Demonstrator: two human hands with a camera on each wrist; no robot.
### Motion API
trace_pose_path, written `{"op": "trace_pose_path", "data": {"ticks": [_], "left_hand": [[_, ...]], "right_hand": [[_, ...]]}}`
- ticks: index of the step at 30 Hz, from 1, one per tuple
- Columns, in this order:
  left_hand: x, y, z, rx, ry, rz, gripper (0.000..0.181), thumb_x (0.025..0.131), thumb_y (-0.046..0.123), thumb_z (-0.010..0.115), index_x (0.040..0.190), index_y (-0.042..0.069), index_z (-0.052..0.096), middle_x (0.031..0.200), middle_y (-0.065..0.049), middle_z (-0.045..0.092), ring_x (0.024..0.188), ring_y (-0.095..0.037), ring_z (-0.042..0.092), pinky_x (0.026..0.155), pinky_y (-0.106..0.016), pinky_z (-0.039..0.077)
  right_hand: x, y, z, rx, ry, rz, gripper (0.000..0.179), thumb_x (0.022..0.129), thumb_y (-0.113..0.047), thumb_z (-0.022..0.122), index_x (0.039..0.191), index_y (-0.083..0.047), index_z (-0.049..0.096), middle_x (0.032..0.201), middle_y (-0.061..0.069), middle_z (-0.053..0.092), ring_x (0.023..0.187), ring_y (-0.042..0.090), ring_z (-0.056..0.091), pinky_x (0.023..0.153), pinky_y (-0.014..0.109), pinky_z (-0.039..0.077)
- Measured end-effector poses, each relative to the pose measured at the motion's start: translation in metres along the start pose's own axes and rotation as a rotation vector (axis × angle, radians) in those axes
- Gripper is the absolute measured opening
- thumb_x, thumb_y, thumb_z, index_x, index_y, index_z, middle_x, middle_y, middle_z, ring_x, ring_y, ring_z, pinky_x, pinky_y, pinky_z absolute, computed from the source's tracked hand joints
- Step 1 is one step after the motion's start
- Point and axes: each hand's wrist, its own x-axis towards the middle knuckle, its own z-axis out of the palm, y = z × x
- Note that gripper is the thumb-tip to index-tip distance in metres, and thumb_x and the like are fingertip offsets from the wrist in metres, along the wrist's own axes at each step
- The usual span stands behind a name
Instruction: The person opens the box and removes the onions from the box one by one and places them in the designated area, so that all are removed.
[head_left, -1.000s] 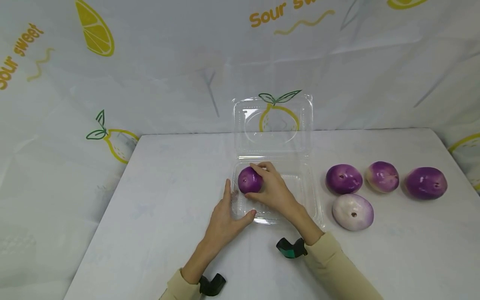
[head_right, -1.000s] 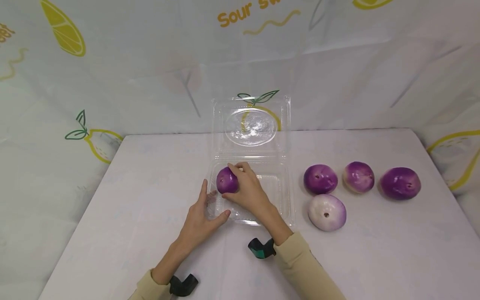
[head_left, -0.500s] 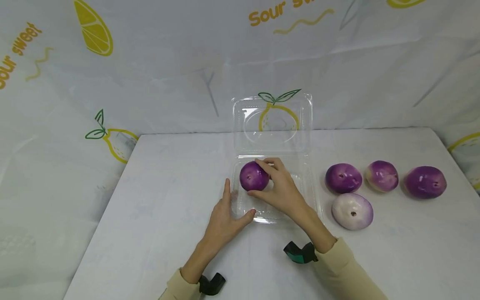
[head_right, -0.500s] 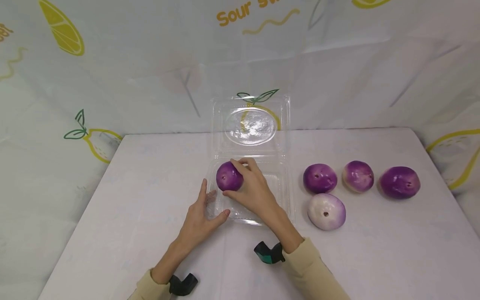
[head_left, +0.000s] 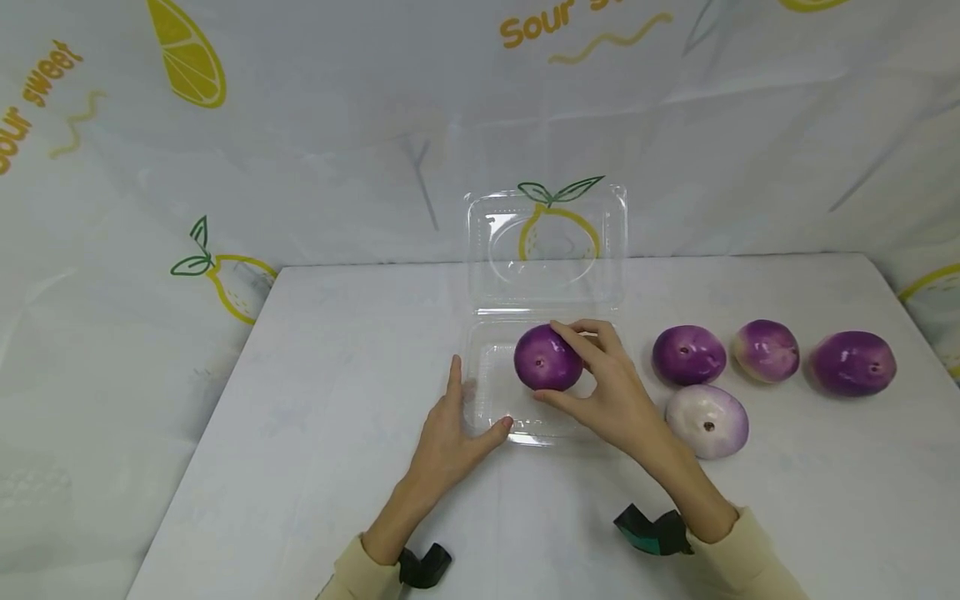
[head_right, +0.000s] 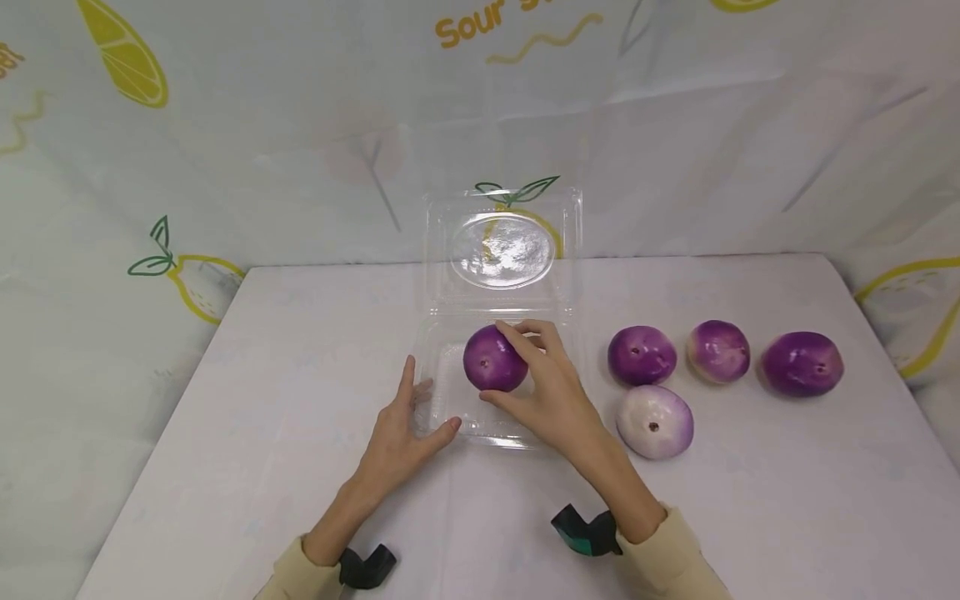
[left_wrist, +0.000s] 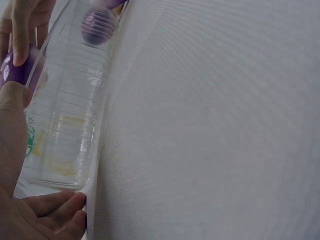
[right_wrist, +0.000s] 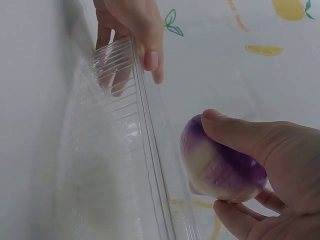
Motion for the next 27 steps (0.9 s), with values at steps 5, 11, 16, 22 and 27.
{"op": "trace_pose_path", "data": {"ticks": [5, 11, 16, 22, 27], "left_hand": [[0.0, 0.0, 0.0, -0.003, -0.001, 0.0, 0.114, 0.084, 0.052, 0.077, 0.166, 0.012, 0.008, 0.15, -0.021, 0.055, 0.138, -0.038, 0.055, 0.111, -0.058, 0.046], [0.0, 0.001, 0.0, -0.019, -0.002, -0.008, 0.113, 0.084, 0.051, 0.077, 0.166, 0.013, 0.009, 0.152, -0.019, 0.054, 0.141, -0.037, 0.053, 0.113, -0.057, 0.045], [0.0, 0.001, 0.0, -0.016, -0.004, -0.003, 0.113, 0.084, 0.05, 0.077, 0.166, 0.011, 0.009, 0.152, -0.02, 0.053, 0.14, -0.038, 0.052, 0.112, -0.057, 0.045], [0.001, 0.001, 0.0, -0.02, -0.005, 0.005, 0.113, 0.084, 0.051, 0.077, 0.166, 0.01, 0.009, 0.153, -0.02, 0.052, 0.141, -0.038, 0.052, 0.113, -0.056, 0.045], [0.001, 0.001, 0.001, -0.02, -0.008, 0.0, 0.114, 0.084, 0.052, 0.076, 0.166, 0.011, 0.008, 0.153, -0.02, 0.052, 0.142, -0.038, 0.051, 0.113, -0.057, 0.045]], "right_hand": [[-0.013, 0.004, -0.016, -0.075, 0.048, -0.045, 0.081, 0.07, -0.013, 0.094, 0.143, -0.006, 0.058, 0.133, 0.017, 0.052, 0.119, 0.03, 0.057, 0.098, 0.012, 0.046], [-0.029, 0.006, -0.04, -0.128, 0.089, -0.046, 0.087, 0.067, -0.011, 0.095, 0.145, -0.008, 0.057, 0.138, 0.018, 0.055, 0.123, 0.035, 0.057, 0.101, -0.004, 0.026], [-0.047, 0.014, -0.064, -0.149, 0.118, 0.011, 0.093, 0.062, -0.008, 0.097, 0.146, -0.013, 0.056, 0.138, 0.017, 0.056, 0.119, 0.03, 0.06, 0.095, -0.004, 0.034], [-0.069, 0.03, -0.084, -0.144, 0.193, 0.037, 0.104, 0.054, -0.003, 0.098, 0.148, -0.014, 0.056, 0.135, 0.017, 0.056, 0.124, -0.016, 0.044, 0.092, -0.005, 0.037], [-0.085, 0.043, -0.098, -0.148, 0.244, 0.013, 0.104, 0.051, 0.003, 0.097, 0.146, -0.008, 0.057, 0.136, -0.008, 0.052, 0.126, -0.016, 0.041, 0.094, -0.006, 0.032]]}}
